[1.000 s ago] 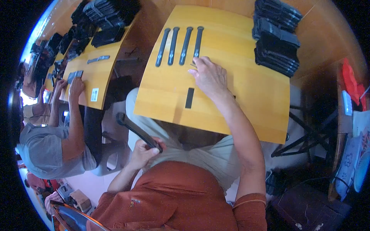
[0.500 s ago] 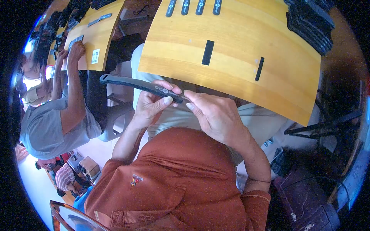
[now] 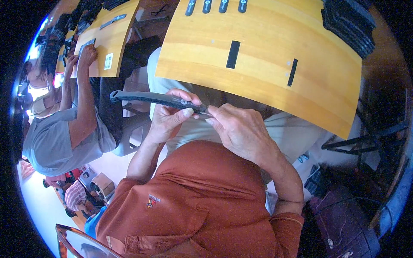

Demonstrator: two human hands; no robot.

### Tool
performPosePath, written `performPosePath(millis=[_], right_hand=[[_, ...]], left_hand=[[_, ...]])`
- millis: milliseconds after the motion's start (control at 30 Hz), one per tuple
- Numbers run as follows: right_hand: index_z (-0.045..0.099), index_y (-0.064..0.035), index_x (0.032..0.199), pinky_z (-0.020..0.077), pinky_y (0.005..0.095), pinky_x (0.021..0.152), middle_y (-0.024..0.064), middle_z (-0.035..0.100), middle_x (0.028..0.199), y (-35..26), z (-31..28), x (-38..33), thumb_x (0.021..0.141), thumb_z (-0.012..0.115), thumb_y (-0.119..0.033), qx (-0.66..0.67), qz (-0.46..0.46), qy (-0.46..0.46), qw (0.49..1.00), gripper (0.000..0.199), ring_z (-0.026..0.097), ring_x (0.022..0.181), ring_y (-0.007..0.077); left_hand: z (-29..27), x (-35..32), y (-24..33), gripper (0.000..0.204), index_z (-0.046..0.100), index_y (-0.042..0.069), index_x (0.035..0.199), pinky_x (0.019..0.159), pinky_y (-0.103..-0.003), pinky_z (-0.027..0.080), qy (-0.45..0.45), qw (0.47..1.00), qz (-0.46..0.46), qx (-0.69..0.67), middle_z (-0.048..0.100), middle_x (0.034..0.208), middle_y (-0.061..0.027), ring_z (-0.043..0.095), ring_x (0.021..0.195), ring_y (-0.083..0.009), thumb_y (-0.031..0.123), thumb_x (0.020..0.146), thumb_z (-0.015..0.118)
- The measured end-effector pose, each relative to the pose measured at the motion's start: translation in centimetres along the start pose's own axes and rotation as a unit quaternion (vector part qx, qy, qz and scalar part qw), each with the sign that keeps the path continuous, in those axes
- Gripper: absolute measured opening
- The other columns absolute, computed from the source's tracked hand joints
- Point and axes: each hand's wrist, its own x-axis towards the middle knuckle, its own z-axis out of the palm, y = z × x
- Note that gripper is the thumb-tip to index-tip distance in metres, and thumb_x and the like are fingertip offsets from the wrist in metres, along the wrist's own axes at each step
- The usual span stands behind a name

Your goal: Assembling and inspecting small black straps at a workbench in a manufacturing setting.

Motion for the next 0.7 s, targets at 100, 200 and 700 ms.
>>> performPosePath(millis=[100,200,700], right_hand=[[0.068,-0.0027,0.117,0.0544,0.0463,0.062,0.0146,0.067,0.086,0.4,0.4,-0.2,0.096,0.066,-0.018,-0.010,-0.020,0.003,1.000,0.026,0.068,0.071,0.0359],[0.068,-0.0028,0.117,0.0544,0.0457,0.062,0.0139,0.067,0.086,0.5,0.6,-0.3,0.096,0.067,-0.018,-0.017,-0.024,0.008,1.000,0.026,0.068,0.071,0.0353],[0.068,-0.0032,0.116,0.0551,0.0438,0.060,0.0127,0.068,0.088,0.7,1.1,-0.5,0.094,0.069,-0.016,-0.015,-0.039,0.048,0.998,0.026,0.070,0.071,0.0331]], left_hand=[[-0.1,-0.1,-0.1,0.027,0.057,0.003,0.121,0.089,-0.032,0.062,0.000,1.000,0.002,0.003,0.067,0.118,-0.0136,0.068,0.108,-0.0184,0.000,0.096,0.070],[-0.3,-0.1,-0.3,0.027,0.058,0.003,0.120,0.088,-0.031,0.062,-0.001,1.000,0.006,0.005,0.067,0.117,-0.0135,0.068,0.107,-0.0182,0.000,0.096,0.070],[-0.1,-0.2,-0.3,0.026,0.059,0.004,0.119,0.087,-0.031,0.062,-0.004,1.000,0.018,0.000,0.068,0.115,-0.0141,0.068,0.107,-0.0188,-0.001,0.096,0.069]])
